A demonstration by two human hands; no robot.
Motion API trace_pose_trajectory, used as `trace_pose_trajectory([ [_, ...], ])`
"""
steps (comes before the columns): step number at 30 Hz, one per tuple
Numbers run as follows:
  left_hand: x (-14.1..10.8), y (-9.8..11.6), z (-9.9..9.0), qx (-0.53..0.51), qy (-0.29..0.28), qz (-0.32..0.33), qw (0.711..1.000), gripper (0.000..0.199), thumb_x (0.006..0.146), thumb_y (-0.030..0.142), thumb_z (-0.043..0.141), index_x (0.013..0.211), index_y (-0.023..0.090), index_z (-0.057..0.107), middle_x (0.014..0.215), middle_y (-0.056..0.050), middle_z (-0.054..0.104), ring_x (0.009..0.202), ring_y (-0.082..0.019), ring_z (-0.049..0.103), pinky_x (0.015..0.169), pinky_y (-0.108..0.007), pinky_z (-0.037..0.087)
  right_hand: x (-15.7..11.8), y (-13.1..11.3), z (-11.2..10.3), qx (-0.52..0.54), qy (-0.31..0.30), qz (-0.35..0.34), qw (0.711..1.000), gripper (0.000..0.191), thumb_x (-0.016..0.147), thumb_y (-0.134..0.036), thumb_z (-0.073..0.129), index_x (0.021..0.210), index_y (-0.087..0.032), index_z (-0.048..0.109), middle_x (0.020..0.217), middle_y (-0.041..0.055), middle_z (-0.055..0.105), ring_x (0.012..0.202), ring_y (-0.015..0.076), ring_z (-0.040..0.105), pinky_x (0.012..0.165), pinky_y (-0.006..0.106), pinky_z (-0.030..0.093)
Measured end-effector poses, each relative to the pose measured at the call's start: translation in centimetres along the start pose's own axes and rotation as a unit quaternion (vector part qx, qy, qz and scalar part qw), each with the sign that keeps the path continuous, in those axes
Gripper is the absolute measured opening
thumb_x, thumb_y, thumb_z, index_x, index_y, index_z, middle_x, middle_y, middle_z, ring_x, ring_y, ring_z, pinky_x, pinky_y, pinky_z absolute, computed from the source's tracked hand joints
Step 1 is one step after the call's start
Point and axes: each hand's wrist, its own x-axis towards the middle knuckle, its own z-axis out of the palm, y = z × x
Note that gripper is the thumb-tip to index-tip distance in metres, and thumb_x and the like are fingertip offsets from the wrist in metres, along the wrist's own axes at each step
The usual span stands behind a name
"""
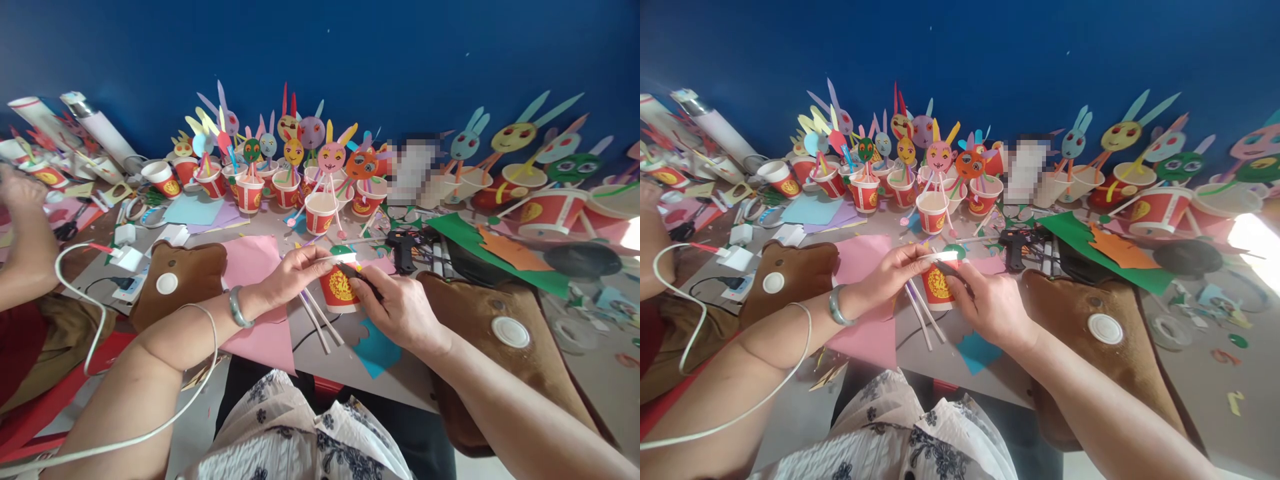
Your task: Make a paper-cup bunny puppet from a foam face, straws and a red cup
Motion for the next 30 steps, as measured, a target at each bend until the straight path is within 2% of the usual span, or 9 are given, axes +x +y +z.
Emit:
trace_pose_trajectory([
  [13,-0.04,0.22,0.19,0.001,0.012,-0.001,1.000,0.029,0.083,0.042,0.073,0.085,0.014,0.066,0.081,-0.001,0.065,0.078,-0.012,0.058,0.075,-0.026,0.044,-0.08,-0.05,0.15,-0.007,0.018,-0.007,1.000,0.042,0.101,-0.042,0.038,0.095,-0.015,0.070,0.057,0.0020,0.062,0.047,0.0134,0.054,0.050,0.025,0.032],
  [20,0.05,-0.08,-0.09,0.003,0.004,0.001,1.000,0.025,0.085,0.038,0.071,0.088,0.014,0.067,0.085,-0.002,0.065,0.083,-0.012,0.059,0.080,-0.026,0.046,-0.05,0.02,0.24,0.037,0.013,-0.003,0.999,0.038,0.101,-0.040,0.039,0.086,-0.017,0.065,0.056,0.0009,0.060,0.045,0.0115,0.049,0.050,0.025,0.032],
  [24,0.19,-0.16,-0.23,-0.013,0.002,0.001,1.000,0.025,0.085,0.039,0.071,0.091,0.014,0.068,0.089,-0.003,0.067,0.086,-0.013,0.060,0.083,-0.027,0.047,-0.09,-0.04,0.36,0.092,0.032,0.018,0.995,0.035,0.100,-0.040,0.039,0.079,-0.019,0.057,0.057,0.0008,0.060,0.046,0.0115,0.050,0.051,0.025,0.034],
  [27,0.26,-0.08,-0.31,-0.016,0.004,-0.001,1.000,0.026,0.085,0.039,0.070,0.092,0.014,0.068,0.092,-0.004,0.068,0.088,-0.015,0.061,0.084,-0.028,0.048,-0.15,-0.02,0.52,0.133,0.067,0.036,0.988,0.031,0.100,-0.042,0.040,0.085,-0.019,0.055,0.059,0.0007,0.061,0.047,0.0122,0.052,0.051,0.024,0.036],
  [30,0.31,-0.03,-0.38,-0.004,0.009,-0.002,1.000,0.026,0.086,0.039,0.069,0.092,0.014,0.069,0.093,-0.005,0.069,0.088,-0.015,0.061,0.084,-0.028,0.048,-0.14,0.11,0.73,0.128,0.069,0.033,0.989,0.027,0.098,-0.042,0.044,0.091,-0.019,0.056,0.059,0.0001,0.061,0.047,0.0129,0.053,0.051,0.025,0.036],
])
